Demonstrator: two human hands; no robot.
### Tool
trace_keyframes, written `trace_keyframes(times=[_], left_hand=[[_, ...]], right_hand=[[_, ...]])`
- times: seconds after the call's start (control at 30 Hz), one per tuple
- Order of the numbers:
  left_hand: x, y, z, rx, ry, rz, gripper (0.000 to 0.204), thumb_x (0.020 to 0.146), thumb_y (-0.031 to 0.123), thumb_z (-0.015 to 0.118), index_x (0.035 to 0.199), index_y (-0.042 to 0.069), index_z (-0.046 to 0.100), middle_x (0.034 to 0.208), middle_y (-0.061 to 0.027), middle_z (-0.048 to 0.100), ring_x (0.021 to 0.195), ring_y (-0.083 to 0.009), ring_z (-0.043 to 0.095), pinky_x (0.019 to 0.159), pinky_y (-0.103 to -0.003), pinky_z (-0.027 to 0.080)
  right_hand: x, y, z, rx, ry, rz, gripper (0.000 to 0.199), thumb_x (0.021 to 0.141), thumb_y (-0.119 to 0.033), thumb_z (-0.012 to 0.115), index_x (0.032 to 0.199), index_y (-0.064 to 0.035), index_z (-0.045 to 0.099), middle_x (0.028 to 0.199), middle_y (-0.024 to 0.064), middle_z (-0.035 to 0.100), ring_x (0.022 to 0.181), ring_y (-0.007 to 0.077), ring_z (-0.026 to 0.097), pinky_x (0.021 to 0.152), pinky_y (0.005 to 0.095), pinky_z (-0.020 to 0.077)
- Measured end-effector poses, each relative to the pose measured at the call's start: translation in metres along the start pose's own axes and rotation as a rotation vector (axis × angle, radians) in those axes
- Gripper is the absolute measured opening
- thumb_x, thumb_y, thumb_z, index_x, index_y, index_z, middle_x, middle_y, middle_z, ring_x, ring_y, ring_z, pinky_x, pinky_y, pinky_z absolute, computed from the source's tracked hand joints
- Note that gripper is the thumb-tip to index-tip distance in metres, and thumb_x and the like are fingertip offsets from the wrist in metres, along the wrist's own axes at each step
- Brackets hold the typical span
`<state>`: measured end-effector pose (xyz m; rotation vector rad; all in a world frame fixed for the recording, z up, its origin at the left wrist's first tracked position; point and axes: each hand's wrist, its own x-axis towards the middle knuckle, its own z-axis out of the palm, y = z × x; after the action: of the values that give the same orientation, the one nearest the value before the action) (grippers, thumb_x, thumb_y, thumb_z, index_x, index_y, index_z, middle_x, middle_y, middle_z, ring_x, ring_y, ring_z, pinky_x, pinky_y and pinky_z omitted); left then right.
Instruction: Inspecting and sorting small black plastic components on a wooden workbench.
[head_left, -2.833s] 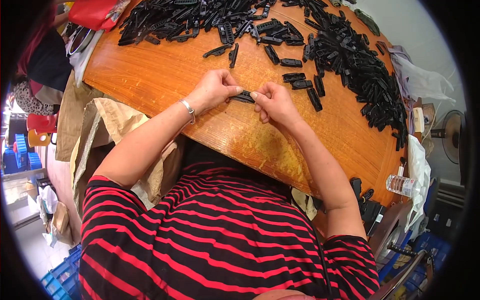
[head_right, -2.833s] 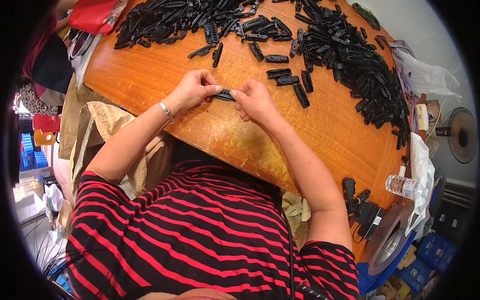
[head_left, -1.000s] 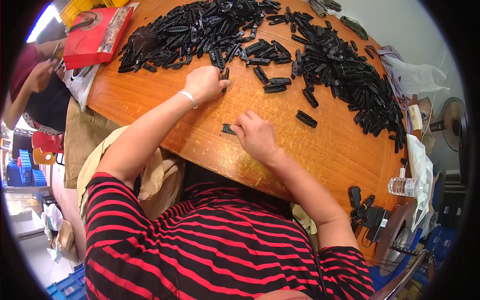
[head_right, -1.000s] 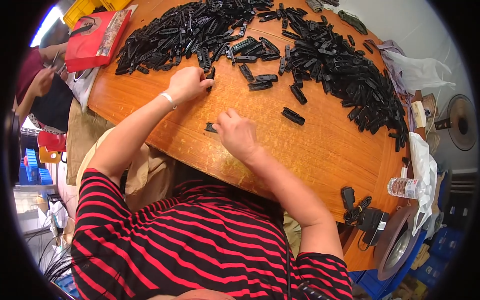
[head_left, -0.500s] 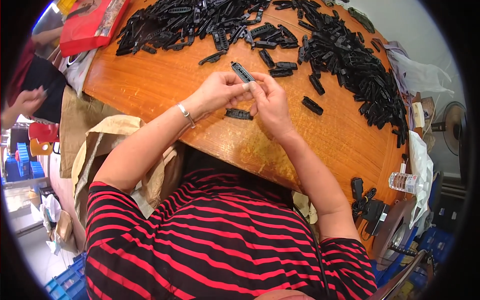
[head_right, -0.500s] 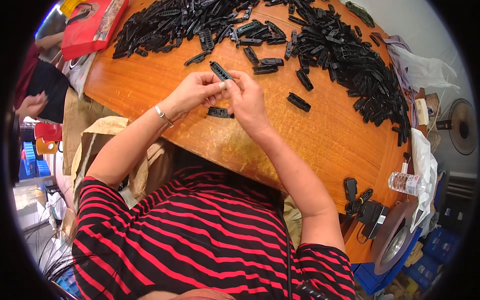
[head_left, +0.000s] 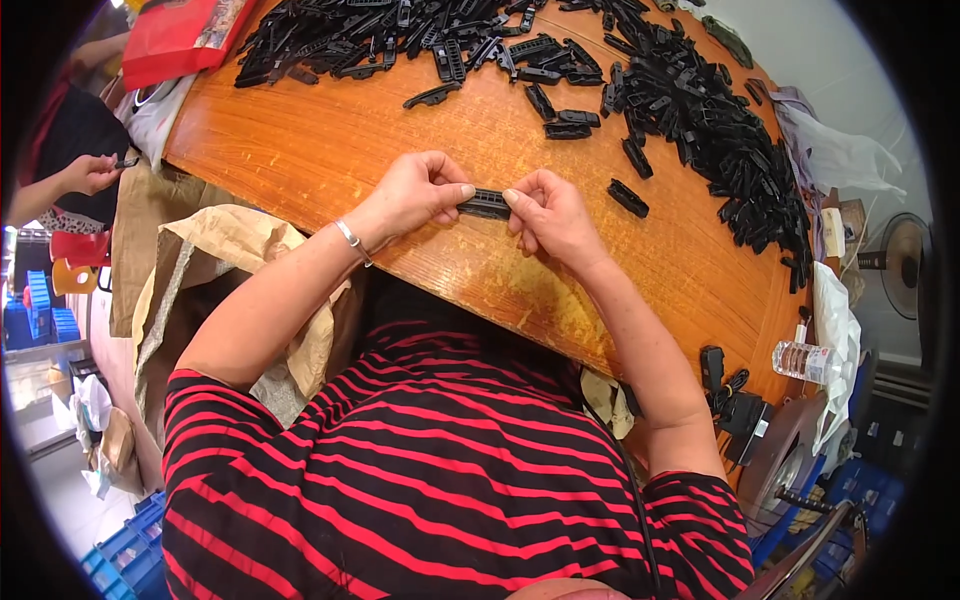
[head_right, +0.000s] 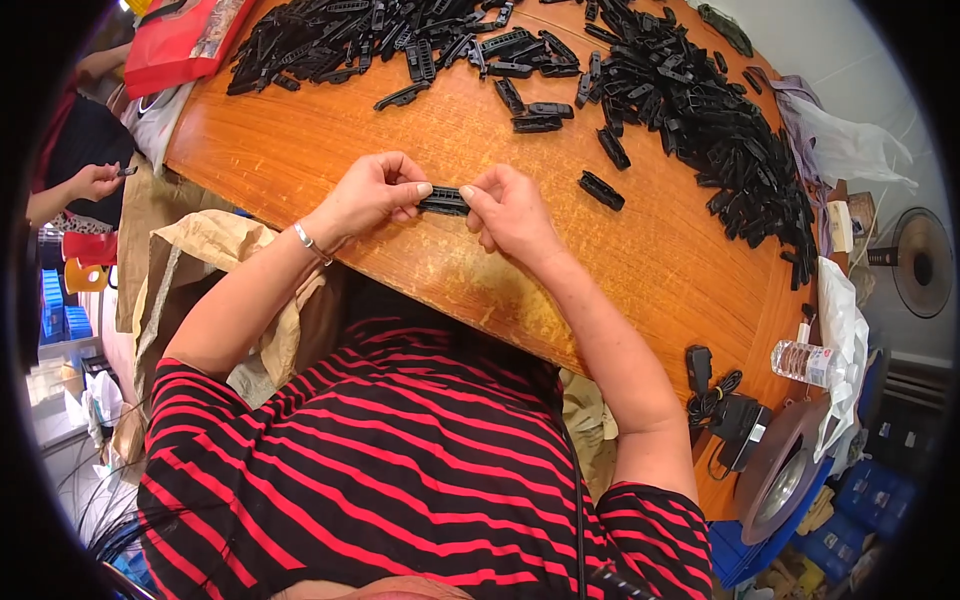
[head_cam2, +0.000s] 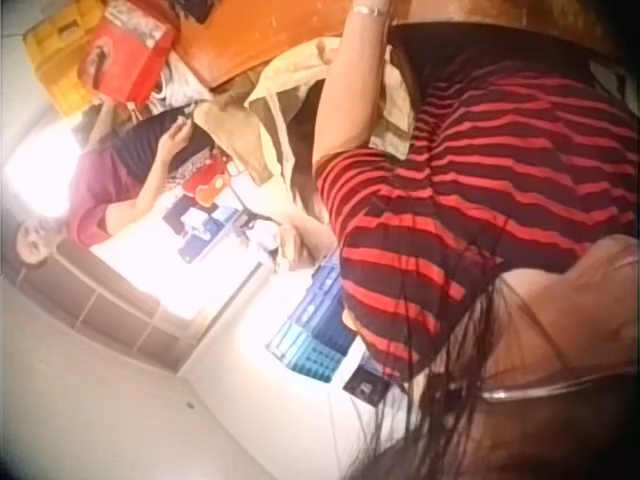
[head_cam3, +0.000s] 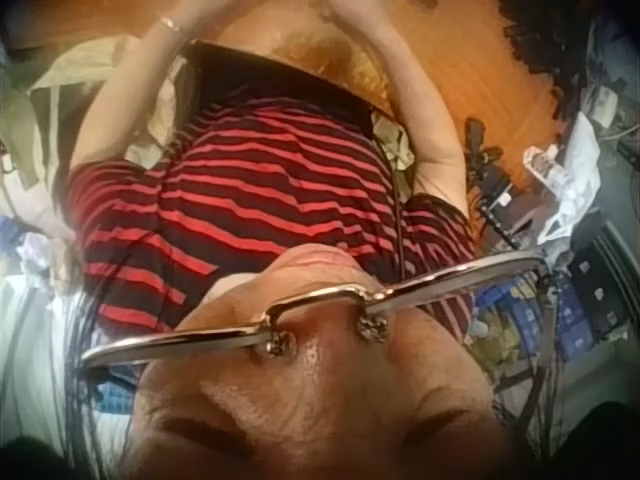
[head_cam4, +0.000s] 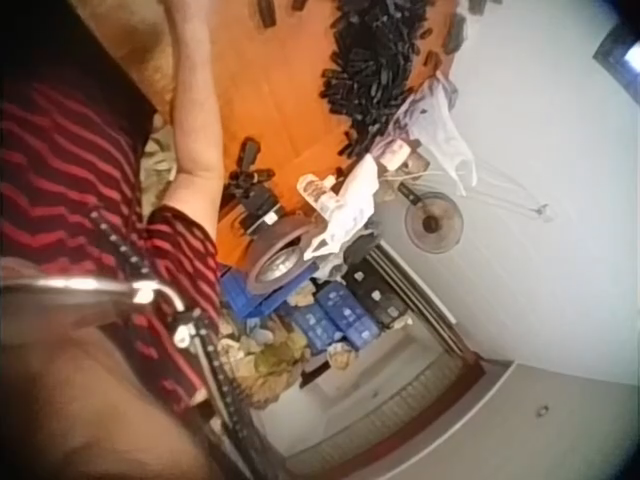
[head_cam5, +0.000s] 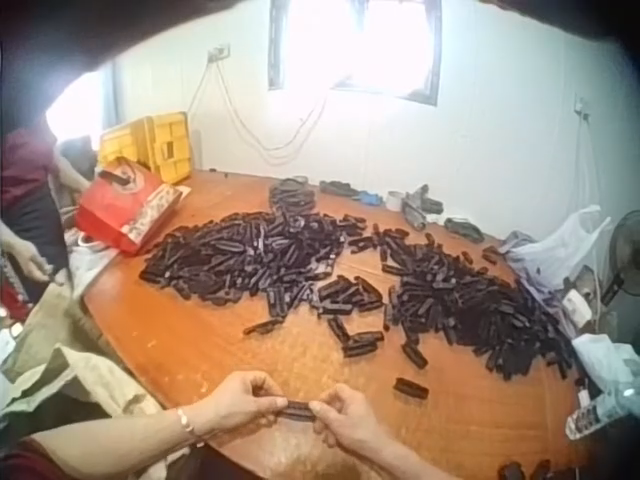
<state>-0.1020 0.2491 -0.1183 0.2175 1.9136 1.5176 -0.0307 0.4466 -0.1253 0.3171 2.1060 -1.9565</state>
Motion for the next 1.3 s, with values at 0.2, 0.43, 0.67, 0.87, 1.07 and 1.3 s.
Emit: trace_keyframes(times=[0.2,0.43,0.67,0.87,1.07,1.3], left_hand=[[0.005,-0.009,0.006,0.079,0.035,0.007,0.016,0.089,0.013,0.068,0.087,0.002,0.057,0.070,-0.0018,0.061,0.058,-0.0062,0.056,0.050,-0.019,0.046],[0.012,-0.014,0.004,0.170,0.060,0.035,0.018,0.088,0.013,0.068,0.083,0.002,0.054,0.066,-0.0021,0.059,0.056,-0.0070,0.055,0.048,-0.021,0.044],[0.010,-0.013,0.005,0.451,0.103,0.108,0.020,0.086,0.012,0.070,0.082,0.003,0.053,0.064,-0.0016,0.057,0.056,-0.0088,0.052,0.050,-0.025,0.044],[0.011,-0.009,0.010,0.520,0.145,0.107,0.025,0.080,0.017,0.075,0.085,0.003,0.055,0.070,-0.0051,0.060,0.064,-0.0144,0.057,0.060,-0.030,0.047],[-0.001,-0.013,0.016,0.453,0.112,0.182,0.032,0.080,0.024,0.075,0.095,-0.001,0.060,0.077,-0.0089,0.064,0.070,-0.0160,0.061,0.066,-0.031,0.050],[-0.063,0.030,-0.006,0.166,-0.033,0.159,0.022,0.090,0.020,0.063,0.096,-0.001,0.062,0.073,0.0013,0.057,0.066,-0.0068,0.052,0.058,-0.022,0.042]], right_hand=[[0.001,0.001,0.004,-0.075,0.025,0.015,0.014,0.091,-0.011,0.061,0.091,0.0006,0.052,0.063,0.0070,0.059,0.041,0.0099,0.049,0.035,0.0246,0.0370],[0.005,-0.011,0.003,-0.202,-0.010,0.077,0.015,0.093,-0.013,0.059,0.091,-0.0003,0.051,0.061,0.0056,0.061,0.039,0.0089,0.048,0.036,0.0235,0.0376],[0.012,-0.019,-0.002,-0.412,-0.099,0.154,0.019,0.091,-0.015,0.062,0.091,-0.0004,0.049,0.060,0.0062,0.060,0.042,0.0098,0.049,0.037,0.0251,0.0379],[0.008,-0.009,-0.008,-0.336,-0.089,0.104,0.020,0.091,-0.014,0.062,0.093,0.0006,0.048,0.061,0.0071,0.060,0.042,0.0098,0.049,0.036,0.0248,0.0373],[-0.019,-0.005,-0.010,-0.117,-0.030,-0.100,0.011,0.092,-0.010,0.059,0.093,-0.0017,0.051,0.066,0.0065,0.062,0.044,0.0084,0.051,0.041,0.0222,0.0405],[-0.036,-0.021,-0.013,-0.004,-0.144,-0.228,0.013,0.094,-0.014,0.058,0.093,-0.0020,0.053,0.069,0.0050,0.062,0.048,0.0077,0.053,0.043,0.0215,0.0423]])
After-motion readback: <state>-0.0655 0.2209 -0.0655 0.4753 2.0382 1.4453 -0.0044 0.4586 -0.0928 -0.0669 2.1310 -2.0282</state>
